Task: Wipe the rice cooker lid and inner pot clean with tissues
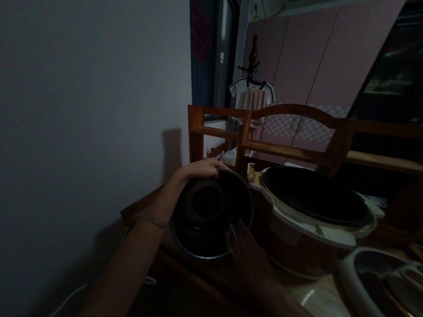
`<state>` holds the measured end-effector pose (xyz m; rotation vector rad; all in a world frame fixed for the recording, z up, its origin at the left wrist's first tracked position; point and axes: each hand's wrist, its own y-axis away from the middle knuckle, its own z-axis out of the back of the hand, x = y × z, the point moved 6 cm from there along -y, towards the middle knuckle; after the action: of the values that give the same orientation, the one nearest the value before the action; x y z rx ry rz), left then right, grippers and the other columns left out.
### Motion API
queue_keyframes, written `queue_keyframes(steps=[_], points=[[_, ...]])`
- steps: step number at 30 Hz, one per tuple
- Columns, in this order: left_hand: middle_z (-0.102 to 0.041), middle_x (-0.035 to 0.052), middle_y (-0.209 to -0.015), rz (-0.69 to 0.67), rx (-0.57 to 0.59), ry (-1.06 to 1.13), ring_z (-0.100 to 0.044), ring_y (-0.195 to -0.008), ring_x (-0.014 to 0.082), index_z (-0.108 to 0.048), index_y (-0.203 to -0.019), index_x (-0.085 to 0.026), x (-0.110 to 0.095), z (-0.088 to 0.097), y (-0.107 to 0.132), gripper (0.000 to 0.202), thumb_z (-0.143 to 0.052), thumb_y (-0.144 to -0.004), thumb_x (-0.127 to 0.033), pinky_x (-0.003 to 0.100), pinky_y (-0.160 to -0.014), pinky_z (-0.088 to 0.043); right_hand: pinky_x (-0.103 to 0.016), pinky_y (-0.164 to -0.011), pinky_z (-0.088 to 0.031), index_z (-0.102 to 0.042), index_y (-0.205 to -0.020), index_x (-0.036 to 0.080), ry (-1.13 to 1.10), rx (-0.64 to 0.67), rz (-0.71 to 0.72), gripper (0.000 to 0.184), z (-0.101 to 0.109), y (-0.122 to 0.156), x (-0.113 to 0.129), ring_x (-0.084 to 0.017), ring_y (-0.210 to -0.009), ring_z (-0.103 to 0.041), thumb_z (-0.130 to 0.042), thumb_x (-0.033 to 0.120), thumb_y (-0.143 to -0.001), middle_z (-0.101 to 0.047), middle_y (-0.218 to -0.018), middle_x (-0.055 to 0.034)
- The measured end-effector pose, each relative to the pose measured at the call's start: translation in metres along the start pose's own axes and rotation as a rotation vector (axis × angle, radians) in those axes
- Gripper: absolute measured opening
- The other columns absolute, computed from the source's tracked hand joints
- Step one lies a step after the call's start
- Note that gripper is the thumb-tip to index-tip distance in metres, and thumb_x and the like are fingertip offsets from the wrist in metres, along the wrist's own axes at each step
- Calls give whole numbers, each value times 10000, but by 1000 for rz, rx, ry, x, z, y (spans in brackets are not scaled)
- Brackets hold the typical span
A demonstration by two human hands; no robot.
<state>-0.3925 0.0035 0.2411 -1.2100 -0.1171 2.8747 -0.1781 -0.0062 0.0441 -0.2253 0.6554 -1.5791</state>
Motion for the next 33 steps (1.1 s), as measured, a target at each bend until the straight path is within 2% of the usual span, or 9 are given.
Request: queue_keyframes(steps=[11, 20, 25, 33], points=[[-748, -1, -972, -11, 12, -5, -659, -910, 198, -724, -1107, -171, -6, -1, 0, 607, -482, -558, -82, 284, -839, -508, -513, -1141, -352, -538, -1325, 47, 8, 1, -7, 544, -6, 5, 0, -316, -1450, -250, -471, -14, -789, -399, -1501, -200], [-753, 11, -966, 36, -3, 44, -665, -901, 197, -710, -1149, -170, -5, 2, 6, 656, -479, -543, -71, 288, -812, -514, -506, -1140, -352, -561, -1308, 59, 16, 12, -12, 496, -5, 1, 1, -311, -1438, -283, -494, 22, -818, -449, -1469, -194], [-749, 13, -1005, 16, -10, 14, -655, -930, 195, -711, -1152, -179, -6, 3, 7, 645, -489, -556, -70, 299, -848, -506, -511, -1122, -377, -577, -1285, 49, 20, 0, -2, 494, -3, 1, 2, -315, -1425, -314, -462, 3, -807, -473, -1448, -202], [-751, 25, -1001, 13, -8, 19, -656, -936, 199, -710, -1153, -165, -6, 4, 8, 628, -497, -569, -77, 298, -867, -499, -507, -1111, -390, -587, -1266, 25, 54, 4, 15, 475, 3, -1, 4, -349, -1376, -391, -503, 24, -798, -499, -1418, -221]])
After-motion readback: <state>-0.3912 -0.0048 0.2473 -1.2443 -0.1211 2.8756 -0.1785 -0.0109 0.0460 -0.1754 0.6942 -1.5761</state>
